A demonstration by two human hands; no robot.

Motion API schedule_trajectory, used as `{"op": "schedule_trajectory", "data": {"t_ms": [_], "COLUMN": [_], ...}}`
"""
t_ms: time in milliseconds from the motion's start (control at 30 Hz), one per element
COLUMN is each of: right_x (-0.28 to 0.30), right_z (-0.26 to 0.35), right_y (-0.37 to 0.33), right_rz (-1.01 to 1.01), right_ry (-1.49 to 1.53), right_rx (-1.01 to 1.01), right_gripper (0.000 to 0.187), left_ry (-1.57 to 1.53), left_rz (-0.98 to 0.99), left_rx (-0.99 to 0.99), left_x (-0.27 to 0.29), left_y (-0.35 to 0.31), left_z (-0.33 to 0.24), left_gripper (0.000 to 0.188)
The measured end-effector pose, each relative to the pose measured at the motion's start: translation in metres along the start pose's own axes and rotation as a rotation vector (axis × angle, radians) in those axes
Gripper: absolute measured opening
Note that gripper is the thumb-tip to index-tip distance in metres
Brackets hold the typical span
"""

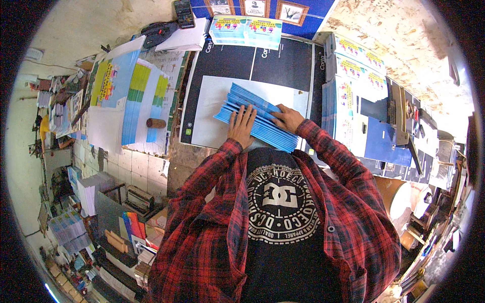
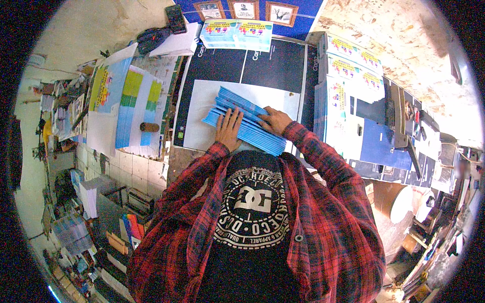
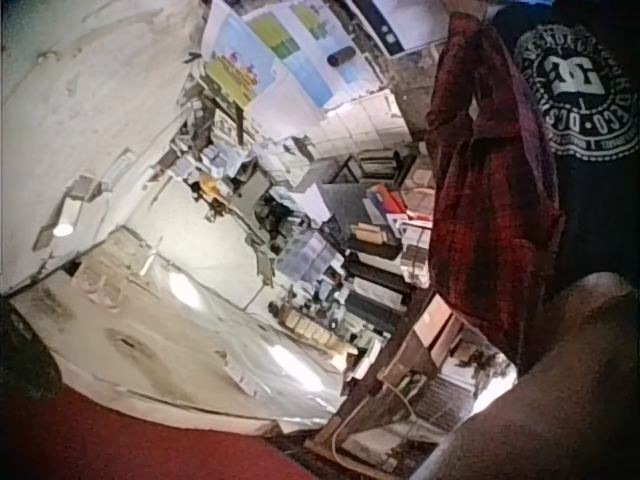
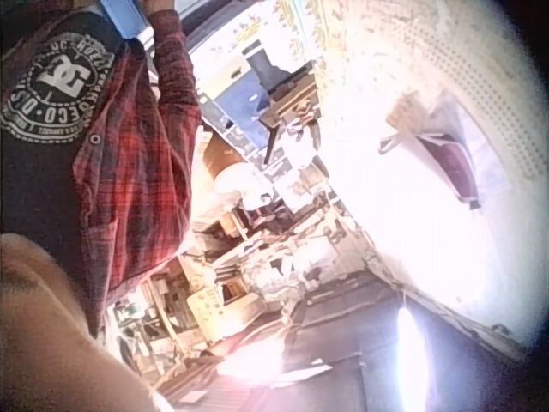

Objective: The person repeatedly picks up stacks of light blue printed paper sheets from a table, aligns them, and places them into neat piles. The person handles the papers by hand, moving them between different locations on the table to create organized stacks.

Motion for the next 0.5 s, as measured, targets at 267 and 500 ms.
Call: {"op": "schedule_trajectory", "data": {"t_ms": [267, 500], "right_x": [-0.0034, 0.0049], "right_z": [-0.0008, 0.0067], "right_y": [0.0005, -0.0009], "right_rz": [-0.018, 0.046], "right_ry": [-0.023, -0.019], "right_rx": [0.006, -0.01], "right_gripper": [0.038, 0.059], "left_ry": [-0.012, 0.003], "left_rz": [0.023, -0.012], "left_rx": [0.014, 0.013], "left_x": [-0.0016, -0.0053], "left_y": [0.0011, -0.0006], "left_z": [0.0003, 0.0012], "left_gripper": [0.106, 0.105]}}
Point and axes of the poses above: each hand's wrist, its own y-axis towards the middle knuckle, its own x-axis out of the back of the hand, z = x × y, the point moved 5 cm from there along y, towards the middle knuckle, and after that the axes turned 11 degrees about -z, right-handed, at the moved point
